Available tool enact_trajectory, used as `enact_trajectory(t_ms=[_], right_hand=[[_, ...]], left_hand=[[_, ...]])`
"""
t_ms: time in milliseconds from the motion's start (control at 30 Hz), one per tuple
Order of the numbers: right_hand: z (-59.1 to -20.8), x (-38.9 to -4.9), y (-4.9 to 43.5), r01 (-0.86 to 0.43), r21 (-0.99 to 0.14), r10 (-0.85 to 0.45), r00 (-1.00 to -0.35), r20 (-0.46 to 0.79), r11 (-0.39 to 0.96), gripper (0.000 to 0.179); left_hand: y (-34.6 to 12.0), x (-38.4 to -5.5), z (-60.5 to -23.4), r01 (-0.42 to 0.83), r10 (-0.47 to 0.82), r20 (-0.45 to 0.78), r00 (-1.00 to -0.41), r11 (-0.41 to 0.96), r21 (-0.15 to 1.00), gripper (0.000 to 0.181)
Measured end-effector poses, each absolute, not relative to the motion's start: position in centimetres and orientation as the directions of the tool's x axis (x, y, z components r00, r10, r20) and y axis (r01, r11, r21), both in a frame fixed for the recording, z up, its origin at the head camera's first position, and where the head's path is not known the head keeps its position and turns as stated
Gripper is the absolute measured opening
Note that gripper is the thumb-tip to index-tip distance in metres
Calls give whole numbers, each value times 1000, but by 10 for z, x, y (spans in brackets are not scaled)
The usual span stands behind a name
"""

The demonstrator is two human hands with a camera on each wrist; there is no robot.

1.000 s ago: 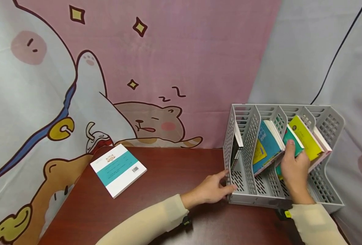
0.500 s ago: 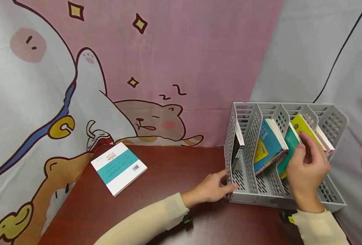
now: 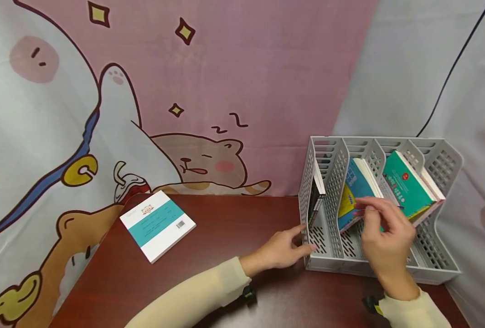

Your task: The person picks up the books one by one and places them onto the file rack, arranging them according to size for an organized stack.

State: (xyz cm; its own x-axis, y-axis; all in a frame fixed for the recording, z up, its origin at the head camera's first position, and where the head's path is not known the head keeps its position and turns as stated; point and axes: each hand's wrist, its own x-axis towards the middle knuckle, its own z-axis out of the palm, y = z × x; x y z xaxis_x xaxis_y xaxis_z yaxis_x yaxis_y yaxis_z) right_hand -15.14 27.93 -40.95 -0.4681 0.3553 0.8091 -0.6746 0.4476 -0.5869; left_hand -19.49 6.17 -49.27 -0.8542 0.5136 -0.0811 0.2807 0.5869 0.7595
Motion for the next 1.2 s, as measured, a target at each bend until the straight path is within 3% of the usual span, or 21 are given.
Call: enact_trajectory(t_ms=[167,400,600,800,1033,1200], right_hand=[[-435,-151,263,-637,-617,135,-638,758,462,25],[-458,-149,221,-532,-667,-68,-805,589,522,28],[-481,-150,178,-404,-845,-220,-912,345,350,27],[-494,-149,146,-210,-942,-306,-944,125,262,31],[-500,-148,104,-155,-958,-396,-917,49,242,27],[-505,-151,75,-49,-984,-466,-884,-37,170,32]], left_hand=[[52,-199,-490,293,492,-13,-870,540,789,54],[20,-213,-488,278,433,95,-896,380,882,30],[-24,-222,-484,214,375,88,-923,309,927,25],[-65,-233,-483,196,315,93,-945,314,929,23],[-120,-246,-493,159,213,82,-974,375,913,25],[-168,-250,-504,92,95,56,-994,432,897,28]])
